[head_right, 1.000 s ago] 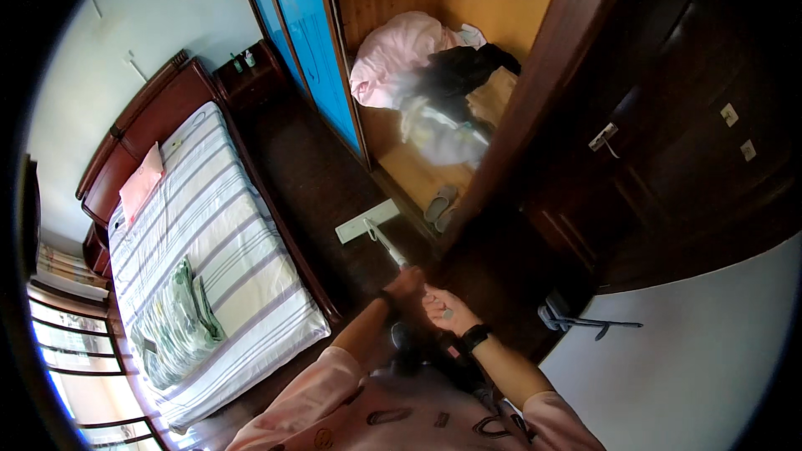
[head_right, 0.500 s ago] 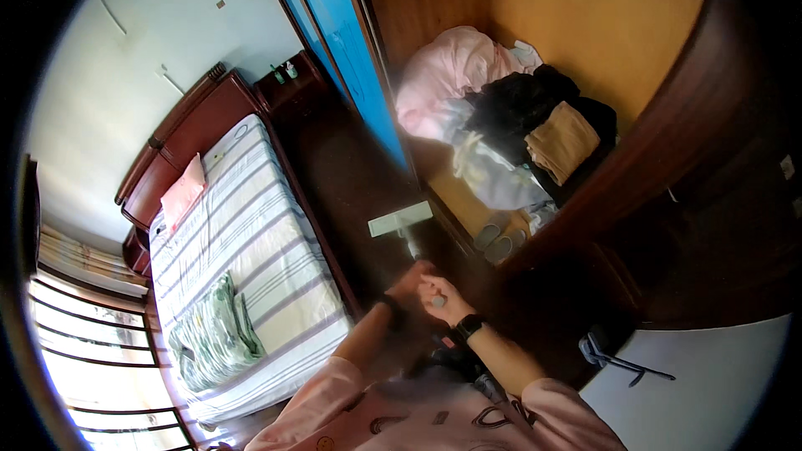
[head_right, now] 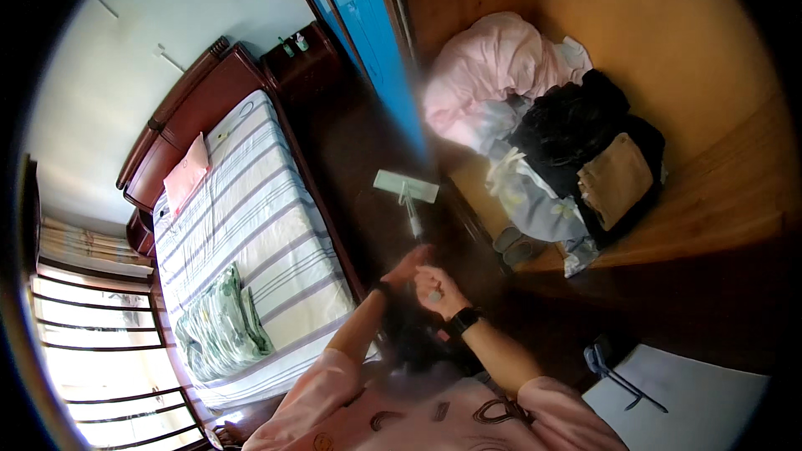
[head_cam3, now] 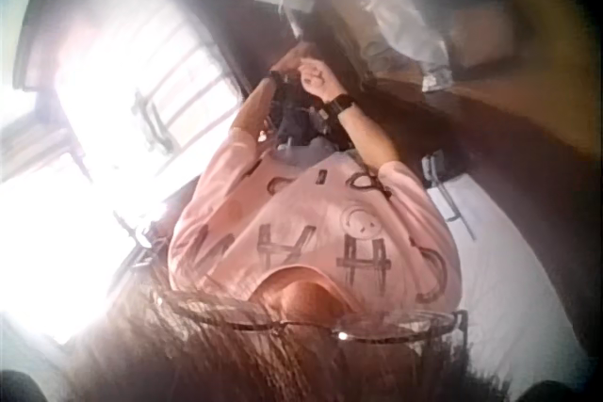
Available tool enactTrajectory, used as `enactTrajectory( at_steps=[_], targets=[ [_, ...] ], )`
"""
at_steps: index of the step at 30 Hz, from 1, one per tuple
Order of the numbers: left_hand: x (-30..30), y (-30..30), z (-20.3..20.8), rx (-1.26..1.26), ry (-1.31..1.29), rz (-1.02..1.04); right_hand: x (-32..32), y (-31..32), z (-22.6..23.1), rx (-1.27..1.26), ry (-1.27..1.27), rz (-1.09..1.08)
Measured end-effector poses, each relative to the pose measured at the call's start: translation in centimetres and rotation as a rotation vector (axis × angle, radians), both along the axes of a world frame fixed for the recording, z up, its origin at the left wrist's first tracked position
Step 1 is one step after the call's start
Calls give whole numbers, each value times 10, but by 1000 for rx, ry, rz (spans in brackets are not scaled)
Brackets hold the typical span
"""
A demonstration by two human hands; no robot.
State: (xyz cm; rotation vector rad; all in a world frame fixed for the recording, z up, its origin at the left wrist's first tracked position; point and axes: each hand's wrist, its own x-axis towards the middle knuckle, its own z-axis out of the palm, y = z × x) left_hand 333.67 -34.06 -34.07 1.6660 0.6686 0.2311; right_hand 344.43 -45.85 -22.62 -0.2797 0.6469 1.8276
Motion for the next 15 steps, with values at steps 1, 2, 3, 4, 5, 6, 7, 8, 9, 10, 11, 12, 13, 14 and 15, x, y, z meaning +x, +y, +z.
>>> enactTrajectory(
  at_steps=[1,2,3,4,5,6,7,8,9,10,11,12,13,14,15],
  targets=[
    [0,22,-5,30,21,-49,-1,14,8,9,75,-23],
    [6,41,-11,62,30,-110,2,30,13,-12,149,-76],
    [5,53,-16,58,27,-121,1,43,8,-15,146,-87],
    [3,63,-20,69,23,-101,-2,56,2,-15,140,-99],
    [7,75,-25,81,13,-81,0,70,-2,-14,128,-110],
    [3,92,-30,88,10,-79,-7,85,8,-34,69,-156],
    [-3,110,-35,161,10,-89,-10,104,10,-27,68,-152],
    [-8,122,-40,225,9,-108,-12,117,8,-22,98,-127],
    [3,129,-31,207,-7,-135,-7,124,0,-32,116,-126],
    [12,137,-22,120,-17,-128,-1,135,-10,-32,77,-160],
    [7,153,-16,78,-12,-120,-8,151,-8,-41,81,-168],
    [0,168,-15,34,-4,-107,-15,167,-6,-49,60,-162],
    [-6,184,-15,15,-16,-91,-22,182,-4,-59,40,-157],
    [-12,201,-18,-1,-29,-71,-27,198,-2,-66,45,-160],
    [-20,219,-28,-2,-19,-68,-33,214,0,-51,36,-131]
  ],
)
